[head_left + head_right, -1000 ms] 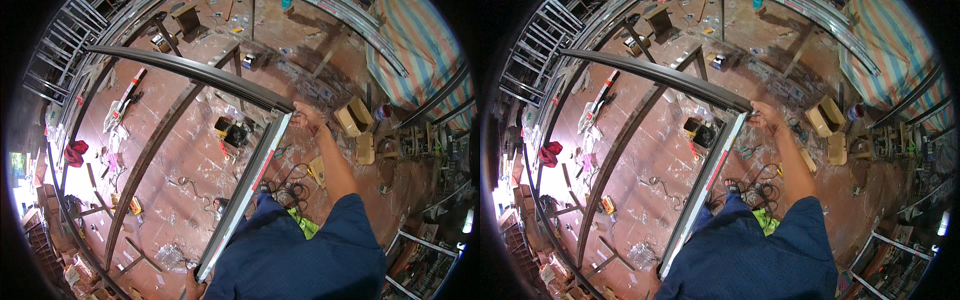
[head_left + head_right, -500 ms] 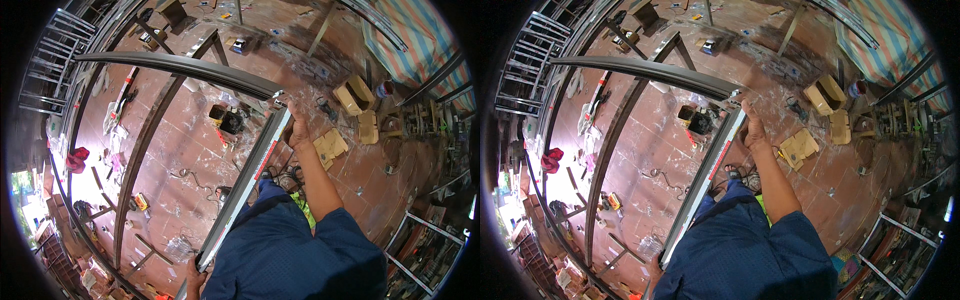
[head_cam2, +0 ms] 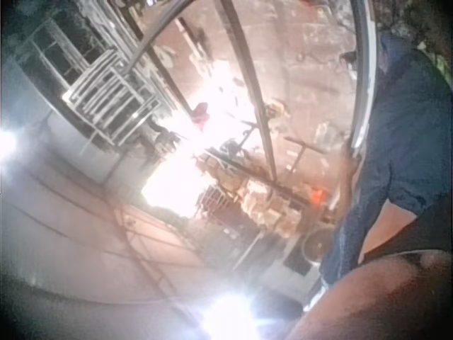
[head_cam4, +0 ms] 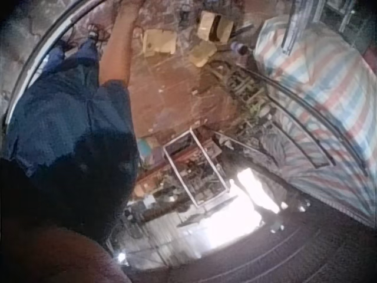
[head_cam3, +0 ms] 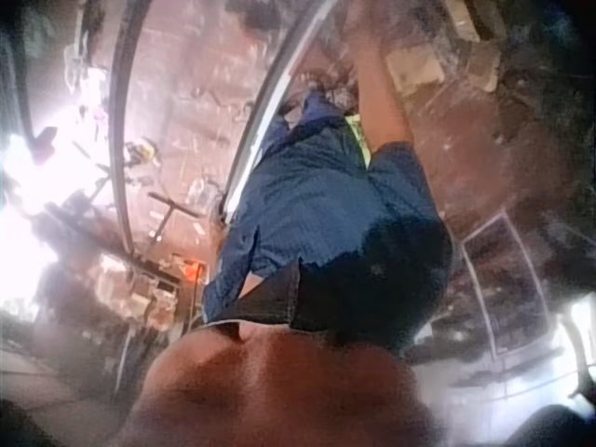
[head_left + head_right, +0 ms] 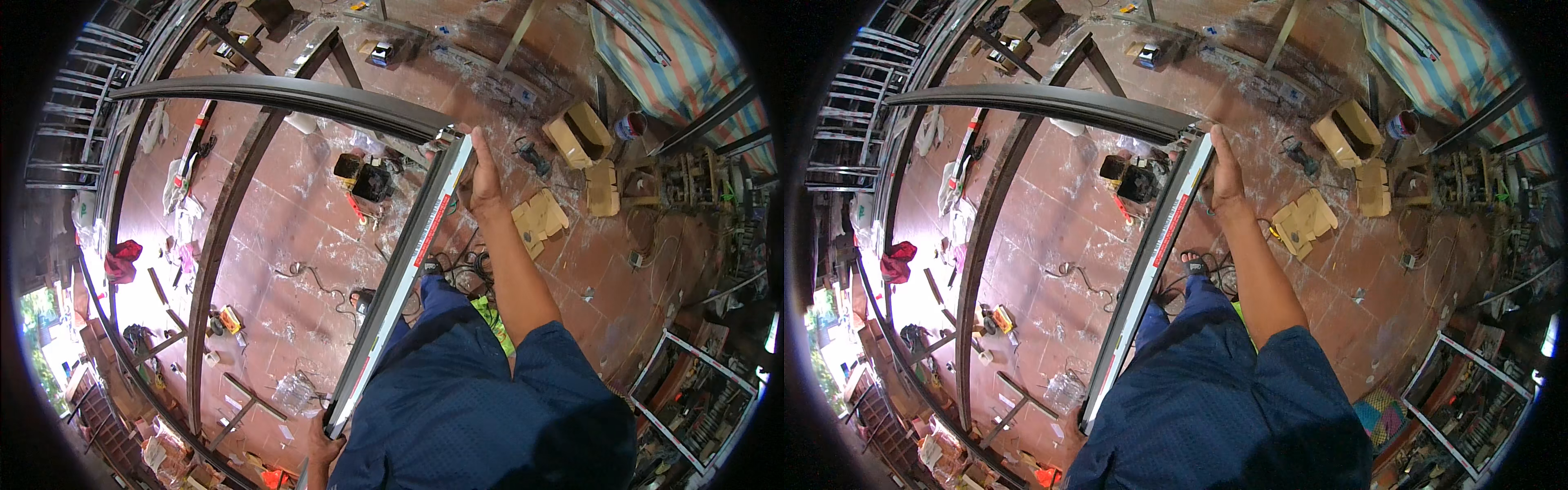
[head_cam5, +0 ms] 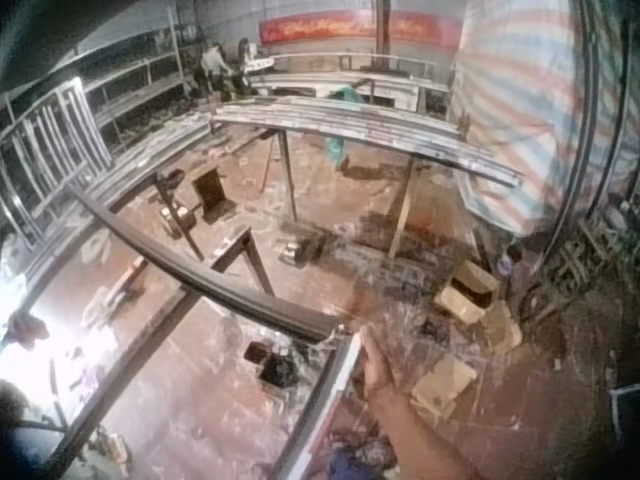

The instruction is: The person handles long metal frame profiles, aligning and joining them by hand on a workbench. The person repeatedly positions, rotates, and fits the profiles together, occasionally using a cloth to wipe surfaces. The person works in a cluttered workshop with tools and materials visible on the floor.

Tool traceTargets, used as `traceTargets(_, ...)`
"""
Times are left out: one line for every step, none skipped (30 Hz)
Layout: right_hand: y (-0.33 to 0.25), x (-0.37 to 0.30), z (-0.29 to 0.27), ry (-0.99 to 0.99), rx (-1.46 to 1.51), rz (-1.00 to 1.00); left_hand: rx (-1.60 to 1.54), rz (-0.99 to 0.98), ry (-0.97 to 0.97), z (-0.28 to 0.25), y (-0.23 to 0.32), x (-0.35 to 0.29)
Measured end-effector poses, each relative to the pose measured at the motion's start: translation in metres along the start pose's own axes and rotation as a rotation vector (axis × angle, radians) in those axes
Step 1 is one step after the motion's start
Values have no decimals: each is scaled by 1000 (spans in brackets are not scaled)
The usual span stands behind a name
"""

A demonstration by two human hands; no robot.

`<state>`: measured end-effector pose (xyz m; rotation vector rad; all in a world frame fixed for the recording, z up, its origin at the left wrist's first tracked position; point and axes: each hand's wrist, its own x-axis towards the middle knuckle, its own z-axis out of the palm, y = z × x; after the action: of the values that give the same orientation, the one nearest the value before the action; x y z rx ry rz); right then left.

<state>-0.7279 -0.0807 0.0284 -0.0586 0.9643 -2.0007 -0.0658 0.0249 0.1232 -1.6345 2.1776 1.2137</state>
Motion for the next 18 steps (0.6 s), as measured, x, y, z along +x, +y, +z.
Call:
traceTargets(1, 2, 1, -6, 15, -13, 27, -7, -6, 0, 2, -2)
traceTargets(2, 4, 1, -12, 29, -27, 54, -15, -12, 0, 3, -4)
traceTargets(2, 6, 1, -17, 46, -43, 83, -20, -18, -1, 5, -5)
traceTargets(4, 9, -2, -34, 92, -41, 83, -2, -12, -1, 3, -6)
traceTargets(6, 12, -7, -51, 139, -40, 83, 16, -6, 0, 0, -6)
traceTargets(7, 14, -7, -71, 185, -37, 81, 31, 3, 0, 0, -7)
traceTargets(9, 15, -7, -45, 169, -45, 76, 36, 3, 0, 0, -8)
traceTargets(9, 16, -7, -19, 152, -54, 70, 41, 2, -1, 1, -8)
traceTargets(9, 17, -6, 7, 135, -65, 65, 49, 2, -2, 5, -5)
traceTargets(11, 18, -7, 5, 157, -47, 78, 47, 9, -3, 10, -4)
traceTargets(14, 19, -9, 4, 179, -30, 91, 47, 15, -4, 17, -4)
traceTargets(15, 20, -8, 4, 200, -13, 103, 47, 20, -4, 21, -3)
traceTargets(17, 21, -6, 27, 211, -33, 94, 32, 26, -3, 22, -3)
traceTargets(19, 23, -4, 49, 222, -54, 84, 18, 32, -3, 22, -3)
traceTargets(21, 23, 1, 71, 233, -72, 75, 1, 39, -2, 21, -4)
traceTargets(19, 22, 4, 69, 229, -78, 81, 20, 44, -1, 15, -5)
traceTargets(18, 21, 6, 74, 227, -78, 87, 39, 49, 0, 5, -7)
traceTargets(18, 19, 6, 78, 225, -79, 92, 59, 54, 0, 2, -6)
